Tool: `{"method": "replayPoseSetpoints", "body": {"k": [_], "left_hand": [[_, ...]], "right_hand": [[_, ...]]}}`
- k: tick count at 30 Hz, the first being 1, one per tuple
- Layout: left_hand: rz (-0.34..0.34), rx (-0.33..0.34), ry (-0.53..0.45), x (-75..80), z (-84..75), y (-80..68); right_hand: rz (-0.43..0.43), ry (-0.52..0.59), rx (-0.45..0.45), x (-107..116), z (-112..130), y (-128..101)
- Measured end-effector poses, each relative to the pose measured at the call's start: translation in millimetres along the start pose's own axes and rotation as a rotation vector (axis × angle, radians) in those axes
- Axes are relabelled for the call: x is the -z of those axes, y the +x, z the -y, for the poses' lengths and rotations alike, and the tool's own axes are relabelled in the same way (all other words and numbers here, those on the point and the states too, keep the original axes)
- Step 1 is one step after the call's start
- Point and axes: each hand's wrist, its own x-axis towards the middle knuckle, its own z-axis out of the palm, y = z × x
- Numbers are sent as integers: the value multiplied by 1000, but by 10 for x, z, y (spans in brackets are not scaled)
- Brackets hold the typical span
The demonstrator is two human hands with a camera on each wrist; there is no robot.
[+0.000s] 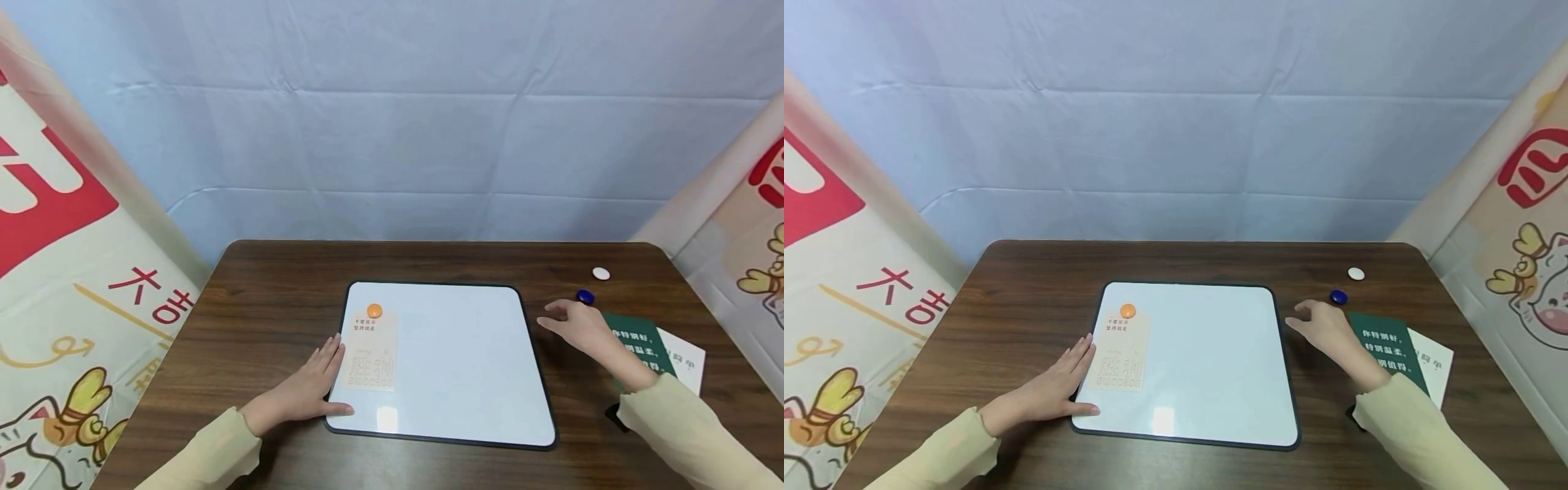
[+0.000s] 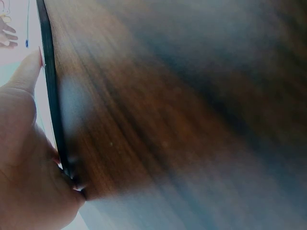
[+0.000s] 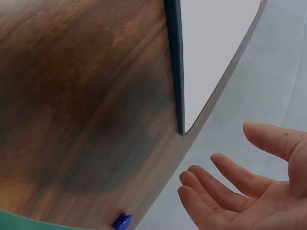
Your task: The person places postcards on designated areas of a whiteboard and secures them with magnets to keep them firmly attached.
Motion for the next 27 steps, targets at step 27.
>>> {"method": "replayPoseSetpoints", "body": {"k": [27], "left_hand": [[-2,-4,-22,-7,-14,-20]], "right_hand": [[-1,-11,-161,307,-607,-135]]}}
